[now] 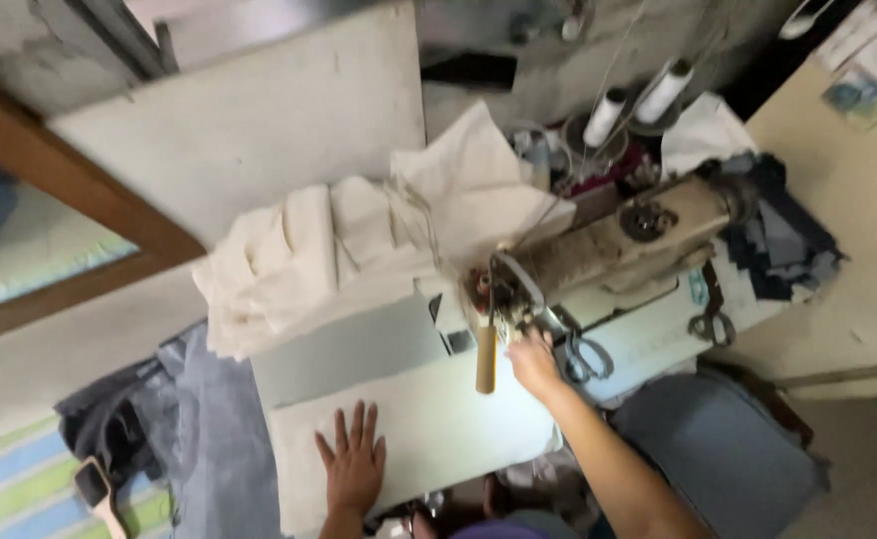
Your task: The person cuts a piece of white fabric using scissors on a table next to a sewing machine. They repeatedly fold the fabric, align the edges, and trim the material to shape it.
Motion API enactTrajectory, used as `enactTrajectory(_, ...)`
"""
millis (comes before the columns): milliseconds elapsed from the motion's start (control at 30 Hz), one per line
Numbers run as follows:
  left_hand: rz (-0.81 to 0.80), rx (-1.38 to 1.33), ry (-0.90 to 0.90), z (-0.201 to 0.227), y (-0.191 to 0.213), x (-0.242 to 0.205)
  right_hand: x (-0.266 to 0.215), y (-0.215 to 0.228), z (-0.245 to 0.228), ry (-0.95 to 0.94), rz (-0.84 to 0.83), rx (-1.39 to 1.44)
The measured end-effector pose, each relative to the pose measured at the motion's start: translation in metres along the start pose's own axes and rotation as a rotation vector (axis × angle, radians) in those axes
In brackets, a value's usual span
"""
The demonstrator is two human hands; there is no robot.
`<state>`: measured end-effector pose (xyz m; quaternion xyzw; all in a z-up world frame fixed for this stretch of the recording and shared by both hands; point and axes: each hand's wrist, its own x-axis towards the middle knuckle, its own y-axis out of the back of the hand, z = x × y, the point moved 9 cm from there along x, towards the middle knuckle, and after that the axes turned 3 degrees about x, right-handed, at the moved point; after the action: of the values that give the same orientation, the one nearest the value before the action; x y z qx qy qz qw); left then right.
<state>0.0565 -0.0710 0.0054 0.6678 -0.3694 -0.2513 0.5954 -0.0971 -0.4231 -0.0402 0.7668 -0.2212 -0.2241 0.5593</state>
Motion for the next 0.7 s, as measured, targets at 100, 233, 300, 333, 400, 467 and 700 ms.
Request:
enactTrajectory(100,-0.133,0.008,0.016,-0.001,0.007,0.004,-0.005,0.019,-0.008,-0.024,-0.151,0.083)
enactTrajectory(233,-0.501,-0.238,0.060,0.001,-0.005,-0.001,-0.020,0.054,-0.009,-0.113,-0.230,0.102)
enactTrajectory(300,-0.441,-0.241,0.061,-0.001,-0.014,-0.006,-0.028,0.053,0.000,-0.173,-0.054,0.005)
enactTrajectory(333,-0.376,-0.241,0.058,-0.002,-0.016,-0.005,-0.032,0.062,0.007,-0.234,0.128,-0.088)
enactTrajectory(400,-0.104,0.026,0.033,-0.004,-0.013,-0.004,-0.047,0.064,-0.056,-0.210,0.079,-0.059)
enactTrajectory(467,0.173,0.294,0.015,-0.002,-0.004,-0.010,-0.076,0.054,-0.110,-0.191,0.031,-0.026)
enactTrajectory(700,-0.110,0.066,0.071,-0.018,-0.010,-0.016,-0.106,0.022,-0.079,-0.119,-0.392,0.034)
